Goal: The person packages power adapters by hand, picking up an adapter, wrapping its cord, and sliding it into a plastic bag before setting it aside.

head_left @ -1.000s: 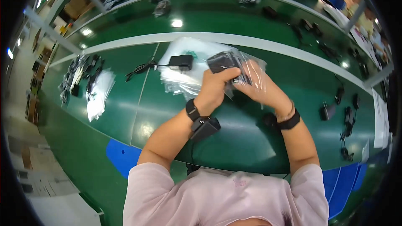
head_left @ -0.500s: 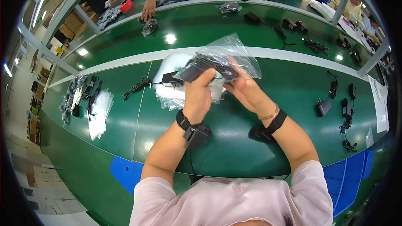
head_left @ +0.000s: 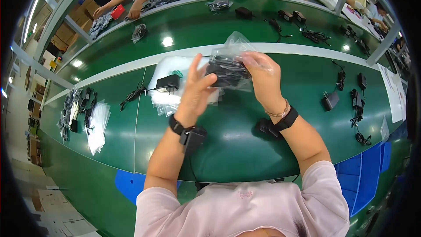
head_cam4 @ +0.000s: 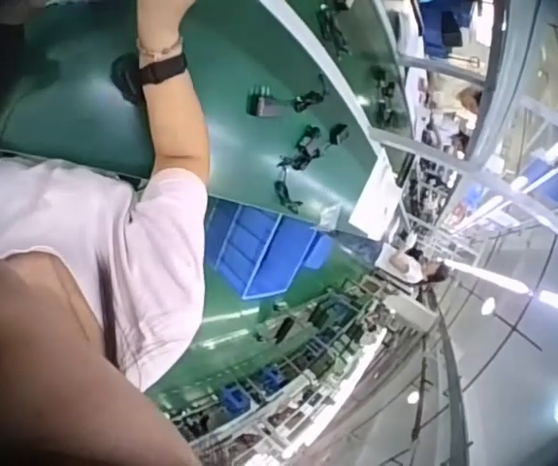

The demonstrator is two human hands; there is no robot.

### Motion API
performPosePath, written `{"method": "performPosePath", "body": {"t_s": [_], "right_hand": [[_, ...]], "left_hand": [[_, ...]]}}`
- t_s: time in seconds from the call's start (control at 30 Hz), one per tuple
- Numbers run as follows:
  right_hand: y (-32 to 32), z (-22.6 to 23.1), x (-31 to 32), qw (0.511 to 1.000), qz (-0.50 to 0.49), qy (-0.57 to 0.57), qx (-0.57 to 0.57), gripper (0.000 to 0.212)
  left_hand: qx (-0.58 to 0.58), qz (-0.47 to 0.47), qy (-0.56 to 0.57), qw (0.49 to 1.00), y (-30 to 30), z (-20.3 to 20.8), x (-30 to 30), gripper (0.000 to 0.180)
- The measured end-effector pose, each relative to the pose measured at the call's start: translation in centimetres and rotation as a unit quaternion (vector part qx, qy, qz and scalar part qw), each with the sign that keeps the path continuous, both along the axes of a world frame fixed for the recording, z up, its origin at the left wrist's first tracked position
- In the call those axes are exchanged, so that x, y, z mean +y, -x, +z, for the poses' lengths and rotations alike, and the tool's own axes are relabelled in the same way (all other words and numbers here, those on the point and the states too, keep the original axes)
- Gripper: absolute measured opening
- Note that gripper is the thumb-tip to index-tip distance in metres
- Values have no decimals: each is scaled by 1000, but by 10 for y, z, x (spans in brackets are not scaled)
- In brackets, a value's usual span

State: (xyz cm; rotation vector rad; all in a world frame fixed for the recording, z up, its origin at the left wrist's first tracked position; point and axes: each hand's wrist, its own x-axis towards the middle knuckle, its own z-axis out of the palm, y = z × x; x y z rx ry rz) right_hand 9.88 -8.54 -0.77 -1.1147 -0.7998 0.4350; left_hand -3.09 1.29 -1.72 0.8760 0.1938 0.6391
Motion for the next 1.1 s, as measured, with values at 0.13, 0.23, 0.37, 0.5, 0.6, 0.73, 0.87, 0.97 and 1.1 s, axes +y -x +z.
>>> {"method": "performPosePath", "body": {"t_s": [0.13,0.23,0.37,0.5,0.6,0.73,0.87,0.97,1.1], "right_hand": [[8,-12,2,992,-3,-18,-125,15],[6,1,0,995,82,-3,52,16],[-16,5,-5,992,90,19,92,19],[-54,12,-1,983,103,-96,119,26],[-45,10,0,976,136,-113,127,32],[-22,-4,5,979,198,8,56,37],[-15,-9,6,959,252,95,93,37],[-10,-7,7,917,262,103,284,35],[-10,-10,9,921,236,83,298,34]], "left_hand": [[136,100,-130,977,2,7,10,36],[144,40,-141,979,-5,-6,12,29],[128,102,-204,965,-8,-14,4,12],[137,138,-283,939,-12,-17,0,7],[141,183,-143,962,-8,-17,3,10],[122,326,-403,846,-4,-12,4,10],[103,337,-548,759,0,-5,-5,9],[103,306,-531,784,5,-6,-2,7],[67,290,-337,893,-4,-14,7,9]]}}
